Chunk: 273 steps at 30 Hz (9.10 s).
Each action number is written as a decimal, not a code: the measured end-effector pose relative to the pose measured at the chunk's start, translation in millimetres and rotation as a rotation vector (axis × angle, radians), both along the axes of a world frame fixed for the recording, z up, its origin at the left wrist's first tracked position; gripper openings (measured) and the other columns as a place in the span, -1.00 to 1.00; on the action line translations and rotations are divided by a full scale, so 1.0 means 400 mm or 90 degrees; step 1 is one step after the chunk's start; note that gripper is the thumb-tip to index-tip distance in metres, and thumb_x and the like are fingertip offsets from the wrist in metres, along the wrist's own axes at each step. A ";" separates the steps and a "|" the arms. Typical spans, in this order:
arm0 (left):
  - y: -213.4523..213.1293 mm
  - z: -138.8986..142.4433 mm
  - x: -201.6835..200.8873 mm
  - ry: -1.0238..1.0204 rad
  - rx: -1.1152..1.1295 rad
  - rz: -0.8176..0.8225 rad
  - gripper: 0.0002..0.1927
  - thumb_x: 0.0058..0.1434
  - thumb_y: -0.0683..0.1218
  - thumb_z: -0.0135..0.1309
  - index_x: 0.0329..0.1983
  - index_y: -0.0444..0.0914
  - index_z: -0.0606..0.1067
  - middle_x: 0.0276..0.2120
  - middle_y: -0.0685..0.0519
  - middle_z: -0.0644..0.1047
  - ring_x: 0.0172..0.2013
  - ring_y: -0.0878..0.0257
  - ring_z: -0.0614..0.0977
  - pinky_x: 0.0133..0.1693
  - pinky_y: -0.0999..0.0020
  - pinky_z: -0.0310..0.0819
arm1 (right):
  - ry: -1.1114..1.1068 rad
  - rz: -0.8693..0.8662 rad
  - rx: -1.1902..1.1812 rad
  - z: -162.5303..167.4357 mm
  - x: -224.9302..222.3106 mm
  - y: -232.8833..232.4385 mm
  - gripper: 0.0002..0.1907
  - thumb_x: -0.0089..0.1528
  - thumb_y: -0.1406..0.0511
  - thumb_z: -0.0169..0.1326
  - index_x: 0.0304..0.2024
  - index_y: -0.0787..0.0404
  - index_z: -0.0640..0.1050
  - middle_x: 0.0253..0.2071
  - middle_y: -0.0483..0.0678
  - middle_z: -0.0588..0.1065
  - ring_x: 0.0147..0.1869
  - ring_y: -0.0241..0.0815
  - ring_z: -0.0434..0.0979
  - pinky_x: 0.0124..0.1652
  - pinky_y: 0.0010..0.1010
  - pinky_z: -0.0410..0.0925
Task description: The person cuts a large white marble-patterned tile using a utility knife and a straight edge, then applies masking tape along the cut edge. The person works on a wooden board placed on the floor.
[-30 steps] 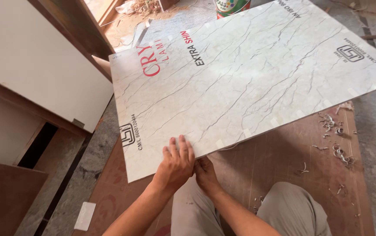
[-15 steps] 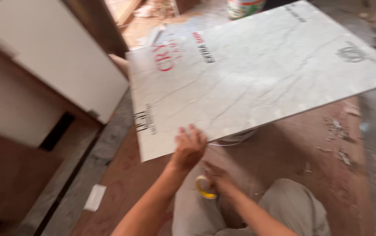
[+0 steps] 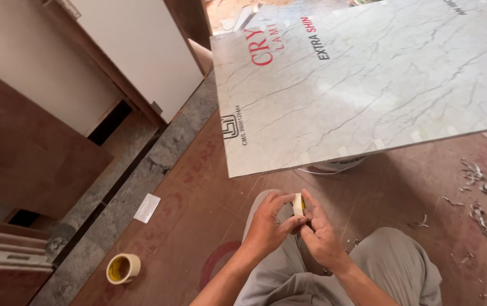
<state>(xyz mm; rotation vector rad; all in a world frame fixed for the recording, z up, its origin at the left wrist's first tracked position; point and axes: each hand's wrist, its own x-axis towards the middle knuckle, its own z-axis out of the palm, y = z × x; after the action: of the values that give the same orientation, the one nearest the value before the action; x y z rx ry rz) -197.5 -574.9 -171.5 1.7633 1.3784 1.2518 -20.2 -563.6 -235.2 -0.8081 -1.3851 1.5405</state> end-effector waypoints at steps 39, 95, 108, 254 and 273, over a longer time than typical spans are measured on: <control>0.227 -0.011 -0.146 0.812 0.337 0.094 -0.49 0.32 0.01 -0.02 0.10 -0.53 0.46 0.12 -0.49 0.46 0.09 -0.35 0.57 0.00 -0.10 0.58 | 0.072 -0.140 -0.035 0.043 -0.275 0.203 -0.84 0.45 0.31 -0.06 -0.08 0.28 0.49 -0.37 -0.12 0.50 -0.38 -0.37 0.41 -0.35 -0.53 0.34; 0.159 0.070 -0.349 0.100 -0.044 0.014 -0.89 0.12 -0.19 0.30 -0.39 -0.30 0.57 -0.14 0.05 0.53 0.04 0.11 0.46 0.02 0.25 0.41 | 0.025 -0.088 -0.170 0.054 -0.394 0.032 -0.72 0.40 0.28 -0.04 0.06 0.34 0.33 -0.43 0.00 0.53 -0.43 -0.30 0.53 -0.40 -0.45 0.45; 0.164 0.046 -0.337 0.194 0.093 0.135 -0.63 0.06 -0.13 0.33 -0.10 -0.28 0.49 0.01 -0.08 0.47 0.15 0.00 0.44 0.27 -0.05 0.14 | -0.005 -0.088 -0.138 0.010 -0.428 0.081 -0.75 0.40 0.25 -0.05 0.01 0.31 0.37 -0.48 -0.02 0.51 -0.49 -0.29 0.47 -0.48 -0.46 0.38; 0.217 -0.049 0.683 0.716 0.729 -0.114 -0.62 0.44 -0.09 -0.05 0.15 -0.50 0.44 0.10 -0.40 0.51 -0.01 -0.28 0.65 -0.15 0.02 0.64 | 0.043 -0.546 -0.296 -0.116 0.393 -0.154 -0.46 0.36 0.35 -0.06 0.40 0.31 0.28 -0.40 0.02 0.42 -0.39 -0.21 0.33 -0.42 -0.42 0.24; 0.168 0.068 0.421 0.319 0.193 -0.428 -0.86 0.16 -0.02 0.33 -0.45 -0.15 0.67 -0.35 0.06 0.57 -0.20 0.13 0.49 -0.07 0.16 0.31 | 0.001 -0.525 -0.142 -0.018 0.264 -0.162 -0.54 0.34 0.22 0.04 0.18 0.37 0.32 -0.54 -0.03 0.50 -0.54 -0.36 0.44 -0.49 -0.54 0.34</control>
<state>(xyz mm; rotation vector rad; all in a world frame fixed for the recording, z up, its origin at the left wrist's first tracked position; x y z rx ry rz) -29.3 -507.6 -144.2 2.5818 0.7070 0.6904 85.4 -628.6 -242.2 -1.3066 -0.7146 1.0330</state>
